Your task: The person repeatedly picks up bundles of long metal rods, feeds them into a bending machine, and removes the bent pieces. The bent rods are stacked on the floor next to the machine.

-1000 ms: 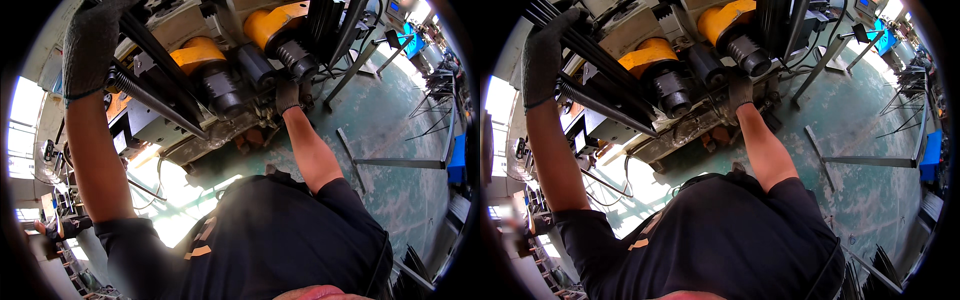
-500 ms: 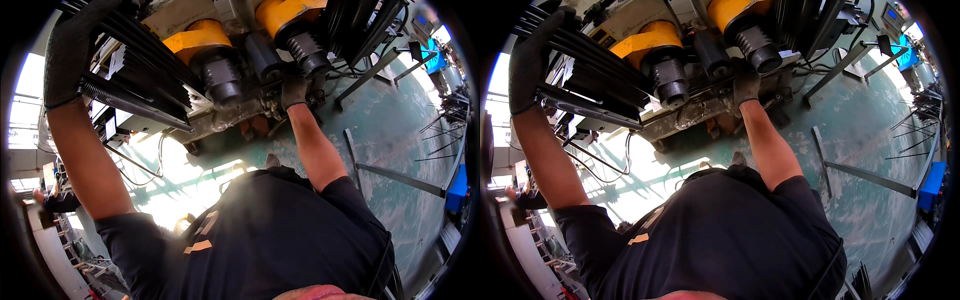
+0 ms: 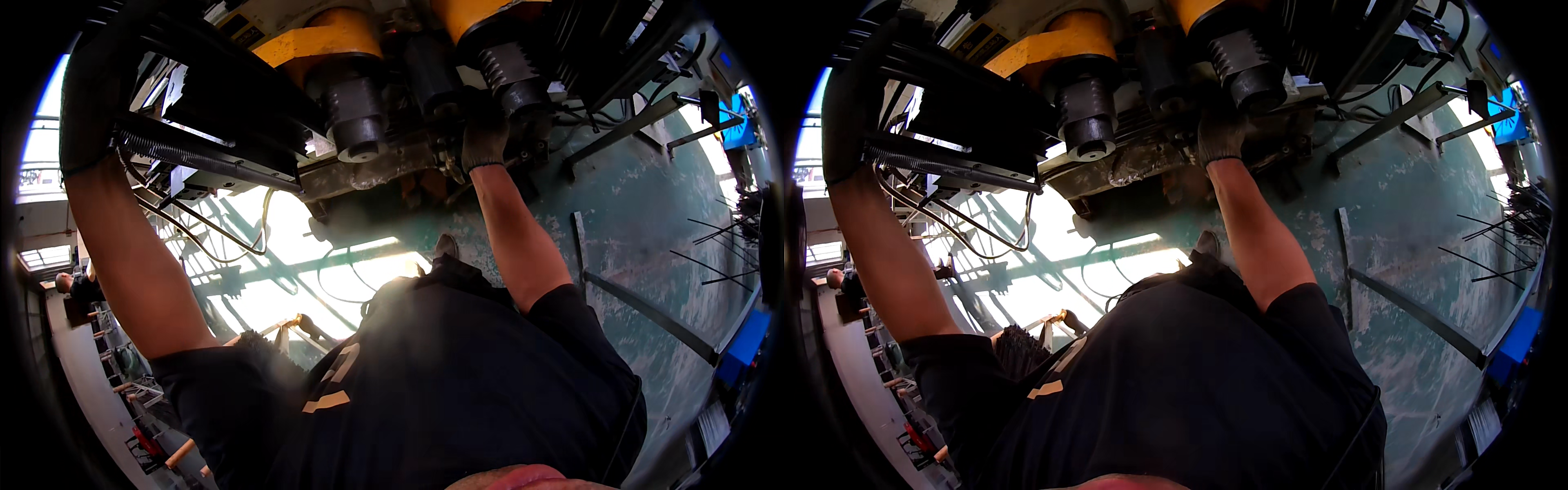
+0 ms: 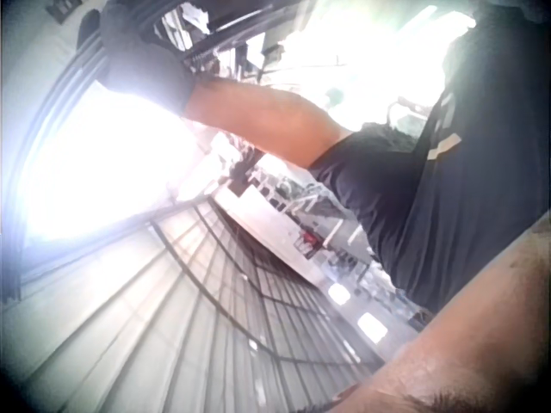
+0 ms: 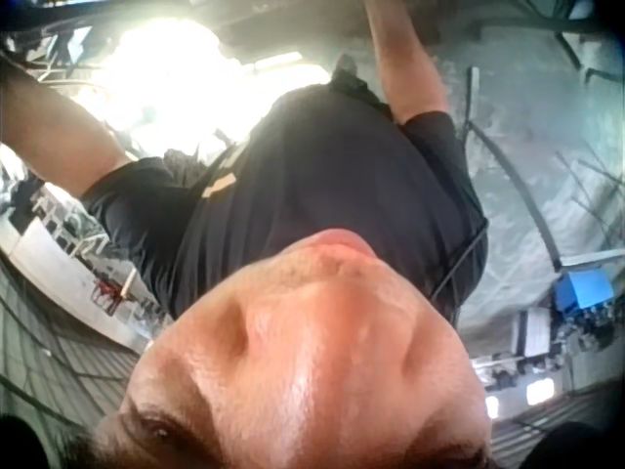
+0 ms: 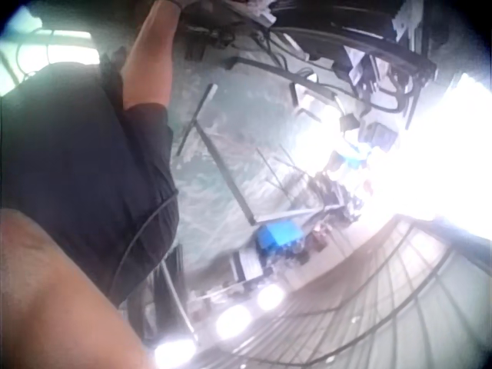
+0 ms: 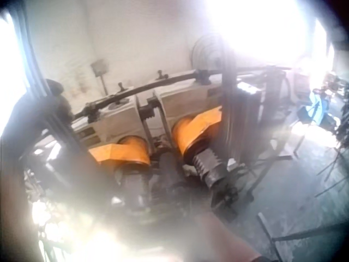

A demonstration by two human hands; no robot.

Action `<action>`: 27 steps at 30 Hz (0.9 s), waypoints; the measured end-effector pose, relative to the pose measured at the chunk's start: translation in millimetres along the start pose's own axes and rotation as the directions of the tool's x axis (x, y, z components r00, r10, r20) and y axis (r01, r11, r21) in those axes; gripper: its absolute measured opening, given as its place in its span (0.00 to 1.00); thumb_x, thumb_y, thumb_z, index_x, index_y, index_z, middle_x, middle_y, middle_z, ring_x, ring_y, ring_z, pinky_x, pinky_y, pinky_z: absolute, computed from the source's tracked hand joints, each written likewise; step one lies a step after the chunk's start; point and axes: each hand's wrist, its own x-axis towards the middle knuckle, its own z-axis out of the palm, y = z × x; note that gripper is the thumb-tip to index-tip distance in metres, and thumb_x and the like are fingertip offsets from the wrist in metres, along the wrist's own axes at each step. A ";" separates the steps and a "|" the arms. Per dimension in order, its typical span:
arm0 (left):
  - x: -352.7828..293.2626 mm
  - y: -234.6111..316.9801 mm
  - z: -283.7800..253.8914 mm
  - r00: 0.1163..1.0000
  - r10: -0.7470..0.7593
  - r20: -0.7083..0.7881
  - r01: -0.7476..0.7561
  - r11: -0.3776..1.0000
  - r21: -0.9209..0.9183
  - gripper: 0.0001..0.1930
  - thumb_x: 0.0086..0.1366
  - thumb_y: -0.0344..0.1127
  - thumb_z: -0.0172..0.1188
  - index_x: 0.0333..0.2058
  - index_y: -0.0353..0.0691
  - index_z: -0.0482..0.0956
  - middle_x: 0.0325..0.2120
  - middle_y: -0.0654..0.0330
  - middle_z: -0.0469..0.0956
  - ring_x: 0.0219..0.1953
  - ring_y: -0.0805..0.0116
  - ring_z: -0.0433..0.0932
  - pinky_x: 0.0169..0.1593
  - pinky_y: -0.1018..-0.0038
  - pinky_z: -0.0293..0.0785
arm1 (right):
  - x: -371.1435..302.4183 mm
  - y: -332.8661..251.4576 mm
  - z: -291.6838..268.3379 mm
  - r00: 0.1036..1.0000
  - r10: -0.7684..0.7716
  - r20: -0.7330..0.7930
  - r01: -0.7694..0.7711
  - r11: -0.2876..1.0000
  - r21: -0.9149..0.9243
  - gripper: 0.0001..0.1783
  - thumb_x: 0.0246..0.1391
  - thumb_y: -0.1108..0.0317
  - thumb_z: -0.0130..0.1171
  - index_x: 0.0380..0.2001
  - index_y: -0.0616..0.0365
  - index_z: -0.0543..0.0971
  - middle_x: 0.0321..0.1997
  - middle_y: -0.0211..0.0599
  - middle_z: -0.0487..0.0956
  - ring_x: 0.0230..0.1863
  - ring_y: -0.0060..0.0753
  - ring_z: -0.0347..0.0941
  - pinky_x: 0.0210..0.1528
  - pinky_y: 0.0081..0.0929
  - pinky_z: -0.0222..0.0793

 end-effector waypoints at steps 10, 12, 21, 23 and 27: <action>-12.3 6.8 -2.8 0.999 0.038 -0.011 -0.037 0.995 0.095 0.16 0.74 0.32 0.54 0.57 0.45 0.81 0.46 0.55 0.86 0.50 0.65 0.85 0.51 0.71 0.82 | -7.3 -8.1 7.2 0.996 -0.065 0.056 0.076 0.967 -0.241 0.18 0.62 0.73 0.50 0.52 0.54 0.82 0.57 0.45 0.81 0.55 0.45 0.79 0.56 0.41 0.75; -9.6 0.1 -6.6 0.996 0.086 0.012 -0.087 0.988 0.127 0.16 0.74 0.31 0.53 0.57 0.46 0.81 0.47 0.55 0.86 0.51 0.65 0.85 0.51 0.71 0.82 | -12.9 -41.0 9.5 0.984 0.172 0.046 -0.176 0.979 0.099 0.15 0.62 0.72 0.52 0.49 0.56 0.83 0.53 0.46 0.83 0.54 0.47 0.80 0.53 0.42 0.76; -151.5 8.6 3.8 0.944 0.269 -0.191 -0.253 0.962 0.105 0.18 0.74 0.32 0.53 0.59 0.37 0.76 0.47 0.51 0.83 0.48 0.60 0.84 0.49 0.68 0.83 | -109.6 -120.6 -71.1 0.966 0.235 -0.111 -0.190 0.931 0.312 0.08 0.60 0.69 0.64 0.41 0.60 0.82 0.38 0.31 0.83 0.40 0.24 0.78 0.43 0.31 0.73; -204.0 14.5 23.5 0.942 0.198 -0.272 -0.235 0.966 -0.110 0.19 0.73 0.33 0.54 0.59 0.31 0.74 0.47 0.49 0.82 0.46 0.58 0.84 0.50 0.67 0.82 | -137.8 -137.7 -126.7 0.962 0.192 -0.192 -0.155 0.969 0.192 0.08 0.60 0.68 0.64 0.41 0.60 0.82 0.37 0.32 0.84 0.38 0.25 0.78 0.42 0.32 0.73; -288.8 -15.4 71.7 0.960 -0.043 -0.276 -0.114 0.843 -0.526 0.21 0.74 0.36 0.51 0.60 0.29 0.73 0.43 0.50 0.82 0.47 0.59 0.81 0.55 0.66 0.77 | -197.8 -159.1 -279.9 0.882 0.134 -0.451 -0.273 0.926 -0.260 0.08 0.61 0.66 0.64 0.40 0.59 0.81 0.33 0.31 0.83 0.33 0.30 0.78 0.39 0.34 0.74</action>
